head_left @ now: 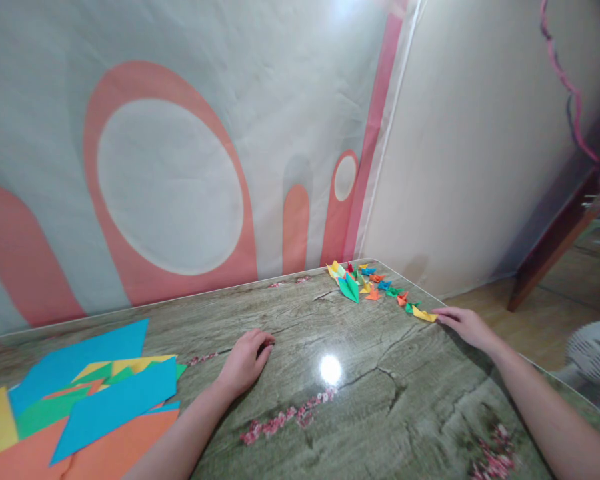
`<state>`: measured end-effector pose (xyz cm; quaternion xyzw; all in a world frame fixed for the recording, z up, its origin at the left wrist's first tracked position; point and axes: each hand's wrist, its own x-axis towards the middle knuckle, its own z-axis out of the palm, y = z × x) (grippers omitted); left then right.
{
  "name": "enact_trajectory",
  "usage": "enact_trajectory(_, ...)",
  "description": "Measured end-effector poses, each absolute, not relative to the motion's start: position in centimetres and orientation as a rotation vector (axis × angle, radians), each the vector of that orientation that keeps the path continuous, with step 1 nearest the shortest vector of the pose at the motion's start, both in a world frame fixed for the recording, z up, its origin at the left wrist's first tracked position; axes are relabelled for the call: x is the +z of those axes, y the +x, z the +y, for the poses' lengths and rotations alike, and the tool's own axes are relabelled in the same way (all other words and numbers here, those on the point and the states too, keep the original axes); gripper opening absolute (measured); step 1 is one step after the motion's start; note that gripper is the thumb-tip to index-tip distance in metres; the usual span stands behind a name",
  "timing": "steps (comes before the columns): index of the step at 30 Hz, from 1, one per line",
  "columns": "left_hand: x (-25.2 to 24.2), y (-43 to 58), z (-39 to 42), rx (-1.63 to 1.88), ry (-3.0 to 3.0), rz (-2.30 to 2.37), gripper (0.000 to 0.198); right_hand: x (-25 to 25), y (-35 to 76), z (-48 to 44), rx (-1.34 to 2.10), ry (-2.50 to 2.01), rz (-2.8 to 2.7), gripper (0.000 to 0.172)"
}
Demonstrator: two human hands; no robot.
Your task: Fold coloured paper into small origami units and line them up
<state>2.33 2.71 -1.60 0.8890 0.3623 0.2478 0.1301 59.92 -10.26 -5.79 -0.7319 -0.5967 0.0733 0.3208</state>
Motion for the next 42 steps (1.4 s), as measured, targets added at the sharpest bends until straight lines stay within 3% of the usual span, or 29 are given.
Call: enact_trajectory(42, -1.2, 2.4, 2.4, 0.726, 2.567, 1.05, 0.018, -5.7, 58.7, -9.8, 0.017, -1.852, -1.581, 0.035)
